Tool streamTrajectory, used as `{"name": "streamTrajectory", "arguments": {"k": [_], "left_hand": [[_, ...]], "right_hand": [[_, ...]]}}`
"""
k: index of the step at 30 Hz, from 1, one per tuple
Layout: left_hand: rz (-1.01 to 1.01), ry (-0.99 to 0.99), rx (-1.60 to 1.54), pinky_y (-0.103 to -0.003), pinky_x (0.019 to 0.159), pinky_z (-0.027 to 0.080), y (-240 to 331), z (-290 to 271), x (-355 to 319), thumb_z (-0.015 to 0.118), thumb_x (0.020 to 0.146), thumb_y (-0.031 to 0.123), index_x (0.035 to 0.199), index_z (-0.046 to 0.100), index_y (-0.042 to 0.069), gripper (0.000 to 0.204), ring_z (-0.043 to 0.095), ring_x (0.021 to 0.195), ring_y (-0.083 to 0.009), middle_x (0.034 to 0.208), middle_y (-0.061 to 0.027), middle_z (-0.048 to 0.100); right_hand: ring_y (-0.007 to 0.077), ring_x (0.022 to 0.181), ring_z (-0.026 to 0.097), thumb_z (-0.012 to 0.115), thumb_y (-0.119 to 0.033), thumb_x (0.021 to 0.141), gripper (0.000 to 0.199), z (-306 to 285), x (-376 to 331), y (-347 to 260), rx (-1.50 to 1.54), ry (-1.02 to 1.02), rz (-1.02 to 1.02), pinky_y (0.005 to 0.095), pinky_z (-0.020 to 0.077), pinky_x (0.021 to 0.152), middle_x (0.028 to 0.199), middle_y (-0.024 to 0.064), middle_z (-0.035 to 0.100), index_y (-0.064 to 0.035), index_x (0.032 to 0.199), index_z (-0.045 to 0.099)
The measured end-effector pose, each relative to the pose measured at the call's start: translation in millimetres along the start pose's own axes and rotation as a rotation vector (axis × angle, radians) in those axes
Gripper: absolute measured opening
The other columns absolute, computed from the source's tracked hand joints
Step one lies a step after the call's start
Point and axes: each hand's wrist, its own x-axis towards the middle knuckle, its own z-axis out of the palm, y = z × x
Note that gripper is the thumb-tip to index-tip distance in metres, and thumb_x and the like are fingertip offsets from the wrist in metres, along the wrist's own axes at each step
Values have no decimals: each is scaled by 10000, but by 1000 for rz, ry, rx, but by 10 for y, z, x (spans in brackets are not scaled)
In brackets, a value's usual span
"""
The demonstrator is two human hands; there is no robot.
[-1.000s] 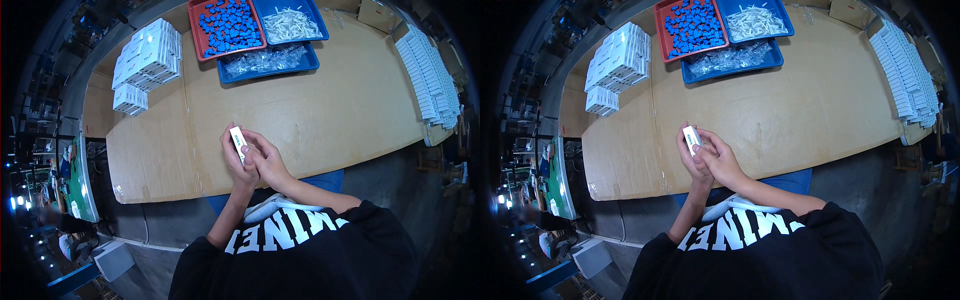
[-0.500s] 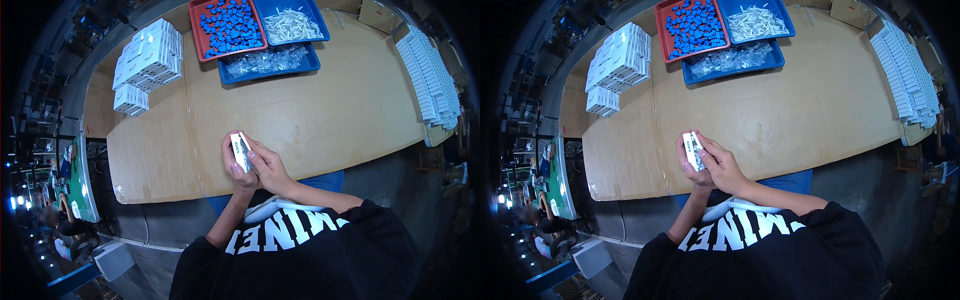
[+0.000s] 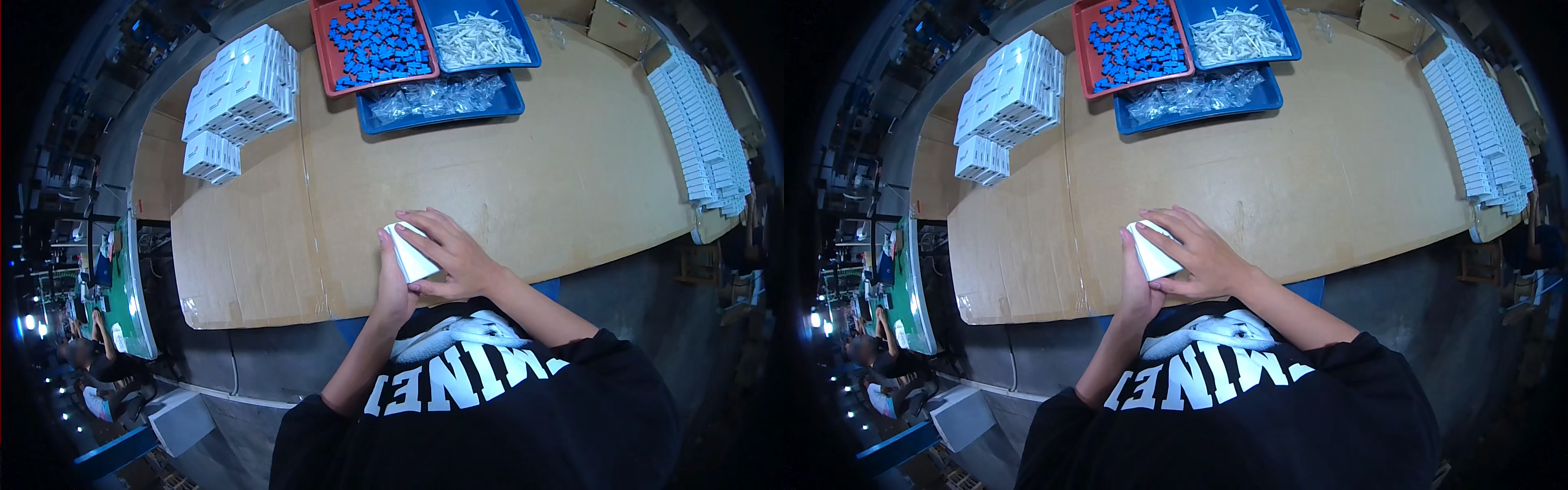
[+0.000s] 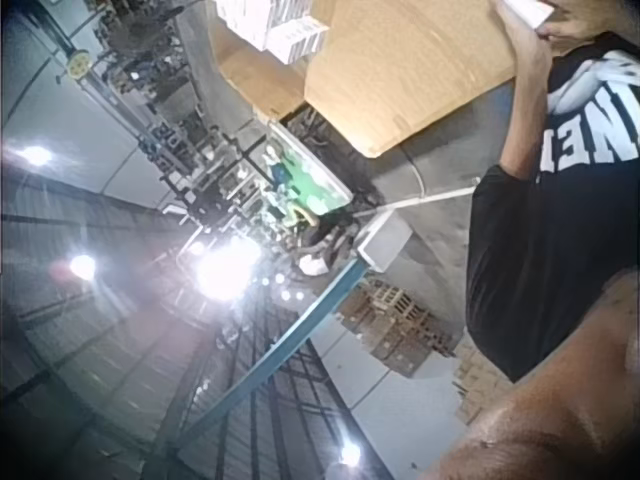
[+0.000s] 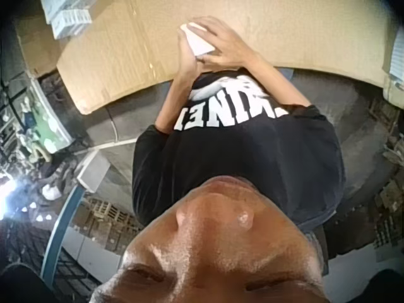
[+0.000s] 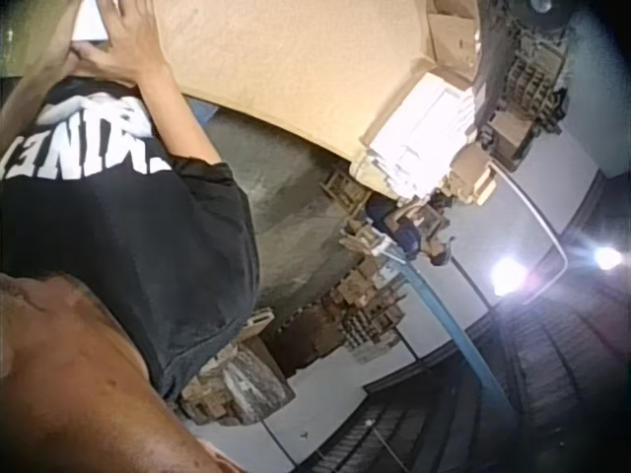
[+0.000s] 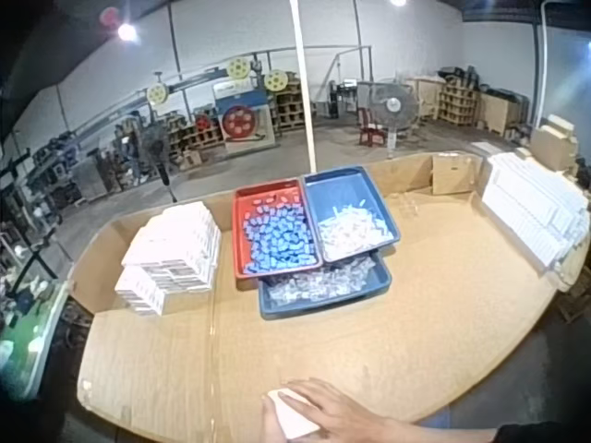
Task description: Packaging small electronic or mechanical components into plastic bags and then into a white box at a factory workstation.
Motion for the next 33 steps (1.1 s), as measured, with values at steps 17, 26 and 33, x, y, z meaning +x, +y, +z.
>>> {"name": "streamTrajectory", "arguments": {"k": [17,26,33], "left_hand": [[-228,-115,-226,-432,1072,513,-159,-97,-106,263,1102,617,1486,449,111,662,598,1274,-263,1372,-136,582],[172,6,-202,-492,1091,480,6,-216,358,254,1120,411,1526,428,50,570,599,1282,-349,1433,-204,558],[723,134,997,-510,1259,213,24,-954,311,430,1032,160,1450,540,36,449,304,1537,-394,1561,-245,440]], "right_hand": [[375,1304,611,820,-381,849,794,289,-288,87,288,132,76,436,475,1095,1433,233,605,25,1471,539],[261,1257,584,779,-229,935,591,14,-24,588,696,523,497,388,495,1064,1386,144,530,-25,1434,538],[315,1195,611,882,-365,791,412,-149,-477,624,-89,-9,331,486,495,1073,1233,133,634,-87,973,637]]}}
